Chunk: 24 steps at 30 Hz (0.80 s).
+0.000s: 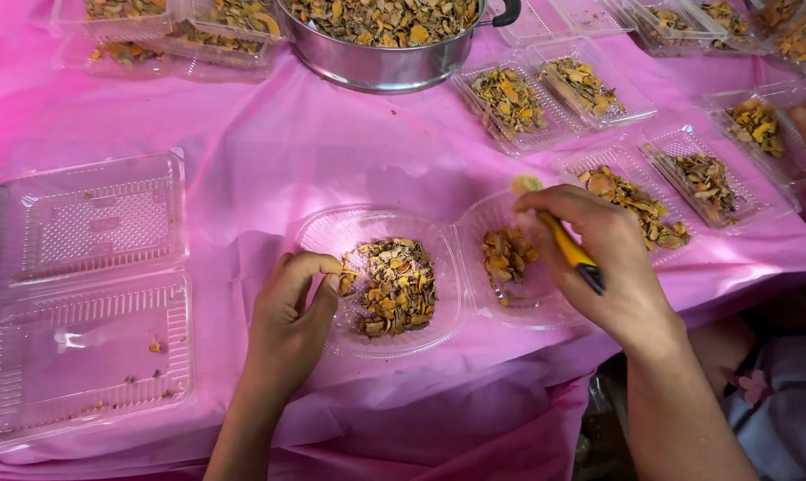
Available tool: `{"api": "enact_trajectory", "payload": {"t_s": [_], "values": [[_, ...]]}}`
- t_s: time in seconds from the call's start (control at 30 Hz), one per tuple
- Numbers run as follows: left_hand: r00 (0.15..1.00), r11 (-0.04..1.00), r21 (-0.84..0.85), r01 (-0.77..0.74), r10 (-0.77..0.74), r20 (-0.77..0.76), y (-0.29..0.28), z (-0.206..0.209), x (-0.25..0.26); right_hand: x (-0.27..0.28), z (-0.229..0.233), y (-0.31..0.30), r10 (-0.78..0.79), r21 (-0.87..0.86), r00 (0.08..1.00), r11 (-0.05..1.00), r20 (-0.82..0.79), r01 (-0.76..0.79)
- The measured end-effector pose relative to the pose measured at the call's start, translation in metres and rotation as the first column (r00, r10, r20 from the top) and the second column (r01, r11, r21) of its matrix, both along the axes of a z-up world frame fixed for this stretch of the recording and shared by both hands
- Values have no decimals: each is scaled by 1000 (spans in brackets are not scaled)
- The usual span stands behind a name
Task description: Sorting and packing dried tea leaves into small plastic containers using a brush and hands
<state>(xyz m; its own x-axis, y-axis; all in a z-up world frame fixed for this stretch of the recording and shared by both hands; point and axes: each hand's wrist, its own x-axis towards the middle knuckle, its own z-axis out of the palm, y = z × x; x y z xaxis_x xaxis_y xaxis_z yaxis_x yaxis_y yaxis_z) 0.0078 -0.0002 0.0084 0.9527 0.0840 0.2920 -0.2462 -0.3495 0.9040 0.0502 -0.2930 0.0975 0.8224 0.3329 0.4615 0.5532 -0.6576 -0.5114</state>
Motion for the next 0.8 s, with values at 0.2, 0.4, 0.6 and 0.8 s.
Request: {"api": "enact_trajectory", "payload": {"t_s": [0.2, 0.4, 0.6, 0.8], "values": [[1000, 998, 67, -11, 11, 7, -1, 1, 2, -10, -10, 18, 437, 36, 900, 899, -11, -436], [974, 999, -31, -20, 26, 225, 2, -27, 8, 3, -37, 86, 651, -33, 738, 746, -179, -665], [978, 1000, -27, -4, 9, 206, -3, -12, 4, 8, -26, 85, 628, -59, 721, 741, -294, -669], [975, 1000, 6, -23, 21, 223, -2, -14, 4, 7, -33, 85, 591, -83, 762, 773, -265, -629]]}}
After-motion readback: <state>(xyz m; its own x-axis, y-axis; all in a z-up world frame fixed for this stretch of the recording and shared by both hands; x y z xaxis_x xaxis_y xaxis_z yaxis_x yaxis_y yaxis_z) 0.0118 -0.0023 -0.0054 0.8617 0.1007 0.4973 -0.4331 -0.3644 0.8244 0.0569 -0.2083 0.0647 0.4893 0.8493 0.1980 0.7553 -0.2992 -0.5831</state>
